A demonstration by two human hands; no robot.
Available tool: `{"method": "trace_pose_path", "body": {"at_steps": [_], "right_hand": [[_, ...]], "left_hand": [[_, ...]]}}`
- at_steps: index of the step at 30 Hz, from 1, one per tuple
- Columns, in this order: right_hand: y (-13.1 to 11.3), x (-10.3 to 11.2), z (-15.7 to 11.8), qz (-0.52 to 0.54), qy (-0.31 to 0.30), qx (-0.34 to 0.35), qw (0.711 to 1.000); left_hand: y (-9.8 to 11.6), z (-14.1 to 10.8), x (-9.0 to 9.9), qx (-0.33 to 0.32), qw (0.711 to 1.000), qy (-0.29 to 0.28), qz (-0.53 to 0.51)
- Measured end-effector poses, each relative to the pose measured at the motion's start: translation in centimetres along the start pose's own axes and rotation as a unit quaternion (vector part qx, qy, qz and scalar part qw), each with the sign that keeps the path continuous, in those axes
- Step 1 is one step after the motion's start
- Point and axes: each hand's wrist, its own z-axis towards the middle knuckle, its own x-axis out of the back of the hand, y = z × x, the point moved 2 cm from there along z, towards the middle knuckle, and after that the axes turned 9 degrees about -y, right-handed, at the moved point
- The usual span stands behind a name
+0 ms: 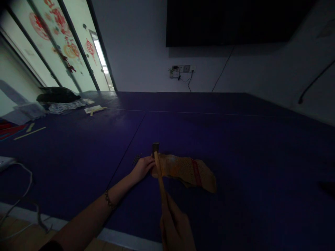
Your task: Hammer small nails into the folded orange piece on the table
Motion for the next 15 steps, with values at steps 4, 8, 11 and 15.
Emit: {"method": "trace_pose_path", "body": {"at_steps": [4,8,11,15], "right_hand": [[-0.03,0.49,0.18,-0.022,-0.016,0.008,1.0],[-0.08,0.72,0.26,-0.037,-0.021,0.014,0.999],[-0.15,0.62,0.05,-0.035,-0.026,0.016,0.999],[-0.12,0.24,-0.06,-0.022,-0.015,0.005,1.0]], "left_hand": [[-0.41,0.12,-0.14,0.016,1.0,0.005,0.011],[-0.61,0.12,-0.22,0.013,1.0,0.003,0.013],[-0.51,0.12,-0.17,-0.002,1.0,0.001,0.013],[-0.43,0.14,-0.03,0.002,1.0,0.006,0.007]]}}
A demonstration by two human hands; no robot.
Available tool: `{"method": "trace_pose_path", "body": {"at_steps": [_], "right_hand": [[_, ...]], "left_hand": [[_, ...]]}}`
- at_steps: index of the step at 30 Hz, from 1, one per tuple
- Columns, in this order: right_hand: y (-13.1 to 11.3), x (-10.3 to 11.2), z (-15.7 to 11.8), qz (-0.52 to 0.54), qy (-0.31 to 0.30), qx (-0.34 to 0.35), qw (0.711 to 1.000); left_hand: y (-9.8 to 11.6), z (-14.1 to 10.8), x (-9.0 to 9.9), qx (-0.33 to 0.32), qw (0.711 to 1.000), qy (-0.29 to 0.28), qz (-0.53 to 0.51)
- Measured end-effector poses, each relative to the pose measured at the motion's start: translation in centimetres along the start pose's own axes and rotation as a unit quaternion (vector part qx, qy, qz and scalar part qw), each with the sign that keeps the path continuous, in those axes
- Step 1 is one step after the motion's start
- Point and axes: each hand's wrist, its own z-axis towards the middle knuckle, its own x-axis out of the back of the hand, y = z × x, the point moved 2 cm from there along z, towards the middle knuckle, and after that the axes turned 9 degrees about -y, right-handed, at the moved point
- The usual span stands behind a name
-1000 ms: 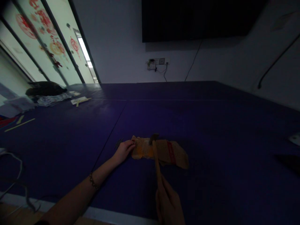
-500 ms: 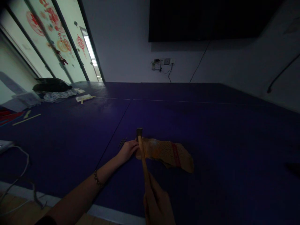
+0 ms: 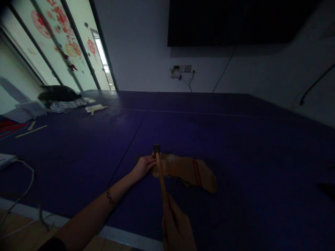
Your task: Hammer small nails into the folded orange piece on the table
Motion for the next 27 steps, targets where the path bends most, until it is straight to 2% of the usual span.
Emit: {"method": "trace_pose_path", "body": {"at_steps": [9,18,27], "right_hand": [[0.7,-0.4,0.5,-0.002,-0.001,-0.002,1.0],[0.6,1.1,0.7,-0.075,0.0,0.104,0.992],[1.5,0.4,0.1,-0.029,0.023,0.072,0.997]], "left_hand": [[-0.3,0.1,0.0,-0.003,1.0,-0.008,-0.009],[-0.6,0.1,-0.1,0.008,1.0,-0.012,-0.019],[-0.6,0.2,0.0,0.026,1.0,-0.006,-0.011]]}}
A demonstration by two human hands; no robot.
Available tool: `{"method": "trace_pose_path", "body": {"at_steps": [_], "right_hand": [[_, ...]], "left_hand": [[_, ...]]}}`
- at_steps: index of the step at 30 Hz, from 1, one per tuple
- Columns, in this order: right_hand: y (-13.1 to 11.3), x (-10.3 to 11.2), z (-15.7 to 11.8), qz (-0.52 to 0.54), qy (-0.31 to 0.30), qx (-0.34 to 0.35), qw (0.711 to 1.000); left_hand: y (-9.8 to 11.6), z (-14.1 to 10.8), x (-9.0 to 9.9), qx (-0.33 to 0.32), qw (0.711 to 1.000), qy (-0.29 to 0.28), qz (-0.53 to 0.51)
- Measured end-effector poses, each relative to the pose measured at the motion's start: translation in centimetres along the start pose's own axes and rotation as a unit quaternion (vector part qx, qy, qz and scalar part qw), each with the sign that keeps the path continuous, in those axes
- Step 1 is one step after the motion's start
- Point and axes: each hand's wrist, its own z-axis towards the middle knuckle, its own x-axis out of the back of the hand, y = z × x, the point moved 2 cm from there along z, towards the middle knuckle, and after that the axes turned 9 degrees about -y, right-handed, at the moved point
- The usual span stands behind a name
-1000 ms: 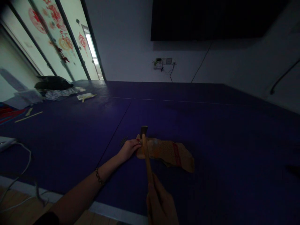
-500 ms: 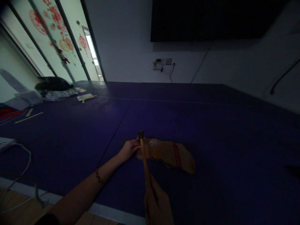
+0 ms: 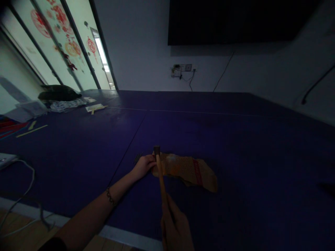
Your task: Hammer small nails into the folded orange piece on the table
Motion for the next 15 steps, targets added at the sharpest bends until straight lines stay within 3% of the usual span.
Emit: {"method": "trace_pose_path", "body": {"at_steps": [4,9,12,15], "right_hand": [[-0.4,-0.1,-0.2,0.035,0.003,-0.014,0.999],[-0.7,1.1,0.2,0.162,0.042,-0.08,0.983],[-0.4,2.9,1.1,0.208,0.059,-0.108,0.97],[0.3,5.1,2.1,0.198,0.056,-0.088,0.975]], "left_hand": [[0.0,-0.1,0.0,-0.004,1.0,-0.002,0.0],[0.0,-0.3,0.2,0.005,1.0,-0.004,-0.005],[0.0,-0.5,1.5,0.028,1.0,0.006,0.005],[-0.8,-0.8,4.0,0.107,0.992,0.061,0.039]]}}
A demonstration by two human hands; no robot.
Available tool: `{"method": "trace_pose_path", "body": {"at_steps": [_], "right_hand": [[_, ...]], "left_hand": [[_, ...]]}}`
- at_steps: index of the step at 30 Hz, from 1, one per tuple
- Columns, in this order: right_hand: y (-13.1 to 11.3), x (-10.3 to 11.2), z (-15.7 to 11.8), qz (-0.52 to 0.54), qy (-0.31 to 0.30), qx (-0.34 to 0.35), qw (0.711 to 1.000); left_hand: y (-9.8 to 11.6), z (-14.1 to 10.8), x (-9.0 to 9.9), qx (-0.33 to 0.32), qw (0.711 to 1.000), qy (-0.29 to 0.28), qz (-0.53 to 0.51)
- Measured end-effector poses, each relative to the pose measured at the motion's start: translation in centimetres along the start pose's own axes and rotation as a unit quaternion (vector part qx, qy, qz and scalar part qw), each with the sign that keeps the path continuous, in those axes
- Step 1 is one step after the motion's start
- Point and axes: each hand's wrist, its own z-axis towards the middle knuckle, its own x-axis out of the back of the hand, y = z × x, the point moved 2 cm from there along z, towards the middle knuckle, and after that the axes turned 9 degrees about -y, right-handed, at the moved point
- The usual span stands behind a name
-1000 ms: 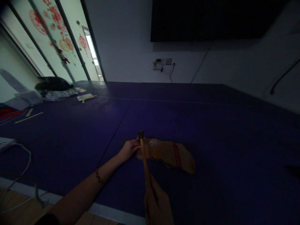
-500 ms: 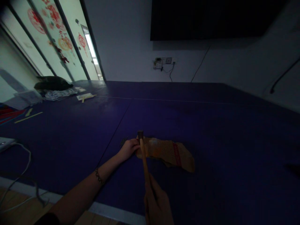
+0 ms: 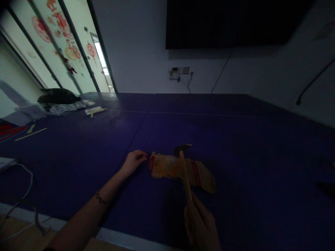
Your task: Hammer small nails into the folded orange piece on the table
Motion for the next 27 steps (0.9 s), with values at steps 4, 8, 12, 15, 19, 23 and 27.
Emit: {"method": "trace_pose_path", "body": {"at_steps": [4,8,12,15,19,23,27], "right_hand": [[0.8,2.3,1.0,-0.021,-0.003,0.021,1.0],[1.8,3.6,1.3,-0.007,0.012,0.019,1.0],[1.9,3.8,1.4,0.002,0.001,0.024,1.0],[1.9,3.7,1.4,0.011,0.003,0.036,0.999],[2.0,3.8,1.5,-0.006,0.02,0.035,0.999],[1.9,3.7,1.4,-0.011,0.017,0.027,0.999],[1.4,3.2,1.0,-0.003,0.0,0.022,1.0]], "left_hand": [[-2.3,-0.1,2.9,0.155,0.984,-0.017,0.082],[-3.5,-0.6,4.1,0.216,0.969,-0.038,0.112],[-3.5,-0.7,3.8,0.235,0.962,-0.064,0.122],[-3.3,-0.6,3.6,0.232,0.961,-0.075,0.128],[-2.9,-0.6,3.4,0.238,0.958,-0.077,0.141],[-2.7,-0.8,3.2,0.251,0.954,-0.064,0.154],[-2.8,-1.0,3.1,0.251,0.955,-0.042,0.152]]}}
